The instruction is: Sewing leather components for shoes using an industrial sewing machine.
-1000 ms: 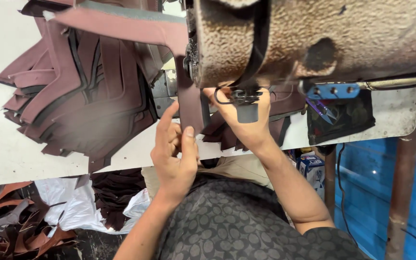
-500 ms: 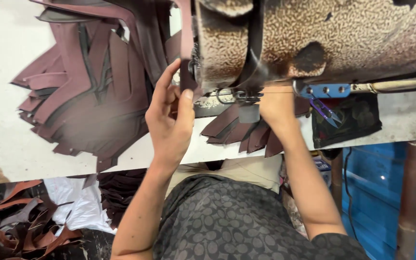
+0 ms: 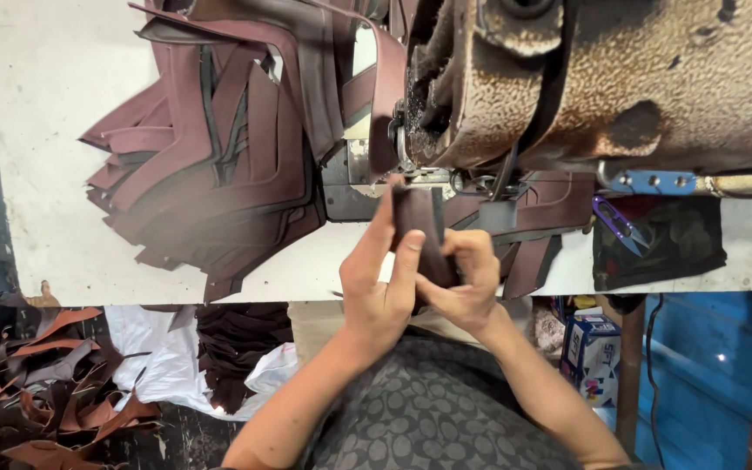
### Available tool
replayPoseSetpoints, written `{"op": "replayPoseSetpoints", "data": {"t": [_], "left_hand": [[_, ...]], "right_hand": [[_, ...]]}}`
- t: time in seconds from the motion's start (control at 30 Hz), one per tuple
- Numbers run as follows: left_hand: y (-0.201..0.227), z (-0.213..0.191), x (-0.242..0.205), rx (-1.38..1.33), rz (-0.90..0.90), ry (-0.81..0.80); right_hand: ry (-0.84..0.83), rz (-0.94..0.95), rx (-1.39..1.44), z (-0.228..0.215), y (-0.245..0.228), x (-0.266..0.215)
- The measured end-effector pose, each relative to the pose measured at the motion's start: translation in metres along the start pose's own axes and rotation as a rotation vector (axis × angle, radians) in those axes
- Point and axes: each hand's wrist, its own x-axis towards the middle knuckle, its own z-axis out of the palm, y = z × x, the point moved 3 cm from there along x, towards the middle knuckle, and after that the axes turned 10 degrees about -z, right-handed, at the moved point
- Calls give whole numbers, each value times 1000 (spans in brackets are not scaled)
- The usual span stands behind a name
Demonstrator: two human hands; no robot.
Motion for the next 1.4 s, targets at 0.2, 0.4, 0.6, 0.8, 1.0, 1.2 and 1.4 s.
{"op": "replayPoseSetpoints", "data": {"t": [0.2, 0.4, 0.6, 0.8, 1.0, 1.2, 1.4], "left_hand": [[-24, -3, -7, -50, -249, 87], [-26, -3, 10, -77, -308, 23], [-33, 10, 25, -16, -141, 34], [-41, 28, 36, -76, -144, 78], [-27, 10, 24, -104, -306, -3], [-38, -15, 12, 163, -133, 8], [-31, -11, 43, 160, -118, -45]], "right_hand": [[19, 228, 216, 13, -11, 44], [21, 485, 154, 22, -23, 89], [18, 475, 173, 15, -15, 98], [-30, 353, 22, -1, -18, 99], [-44, 315, 13, 4, -24, 100], [-57, 354, 101, 11, -21, 98], [-20, 371, 128, -1, -22, 99]]}}
